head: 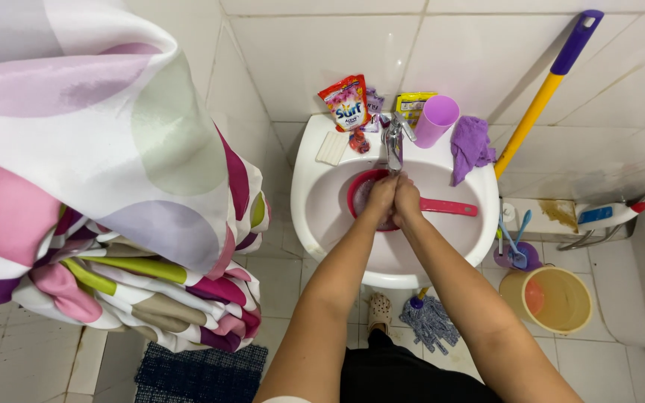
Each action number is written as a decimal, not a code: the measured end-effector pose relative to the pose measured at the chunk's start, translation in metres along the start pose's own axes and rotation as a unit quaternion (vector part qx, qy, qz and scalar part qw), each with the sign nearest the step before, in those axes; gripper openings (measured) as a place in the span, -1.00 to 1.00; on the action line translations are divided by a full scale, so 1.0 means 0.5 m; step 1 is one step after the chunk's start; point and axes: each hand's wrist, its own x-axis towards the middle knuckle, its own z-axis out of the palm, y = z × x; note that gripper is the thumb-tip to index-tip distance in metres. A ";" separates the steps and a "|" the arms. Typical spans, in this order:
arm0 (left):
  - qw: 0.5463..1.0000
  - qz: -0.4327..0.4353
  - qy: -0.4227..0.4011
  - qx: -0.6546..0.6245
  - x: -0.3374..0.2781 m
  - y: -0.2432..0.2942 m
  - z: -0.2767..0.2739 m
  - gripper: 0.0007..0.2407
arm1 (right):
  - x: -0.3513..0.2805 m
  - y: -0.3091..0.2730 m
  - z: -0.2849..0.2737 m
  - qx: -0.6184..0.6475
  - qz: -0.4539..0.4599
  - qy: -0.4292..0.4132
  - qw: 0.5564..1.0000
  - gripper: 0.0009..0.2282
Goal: Washing a cleaning cloth in a sink and scrubbing a toilet bowl with a brush.
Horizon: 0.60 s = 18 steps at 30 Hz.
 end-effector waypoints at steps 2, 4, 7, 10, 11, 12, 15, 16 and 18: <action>0.995 -0.073 -0.039 -0.050 0.039 -0.028 -0.006 -0.76 | 0.060 0.048 -0.029 -0.019 0.010 -0.019 1.000 -0.62; 0.982 -0.143 -0.077 -0.101 0.091 -0.083 -0.002 -0.75 | 0.129 0.101 -0.066 -0.039 0.017 -0.039 0.998 -0.62; 0.996 0.001 -0.060 0.066 0.089 -0.121 0.000 -0.77 | 0.158 0.132 -0.089 0.278 0.087 -0.423 0.858 -0.70; 0.910 0.290 -0.047 0.293 -0.070 0.006 -0.023 -0.81 | 0.092 0.060 -0.048 0.212 0.089 -0.229 0.946 -0.82; 0.895 0.336 -0.027 0.292 -0.114 0.030 -0.033 -0.81 | 0.111 0.060 -0.051 0.258 0.117 -0.229 0.931 -0.86; 0.879 0.379 -0.007 0.289 -0.161 0.050 -0.044 -0.80 | 0.128 0.064 -0.055 0.304 0.146 -0.226 0.914 -0.90; 0.926 0.298 0.093 0.211 -0.200 0.089 -0.068 -0.81 | 0.020 -0.036 0.014 0.210 0.129 -0.223 0.943 -0.85; 0.926 0.298 0.094 0.211 -0.177 0.059 -0.073 -0.81 | 0.071 -0.010 0.005 0.210 0.129 -0.224 0.943 -0.85; 0.977 0.158 0.118 0.080 -0.129 0.000 -0.082 -0.81 | 0.174 0.037 -0.010 0.235 0.090 -0.280 0.926 -0.82</action>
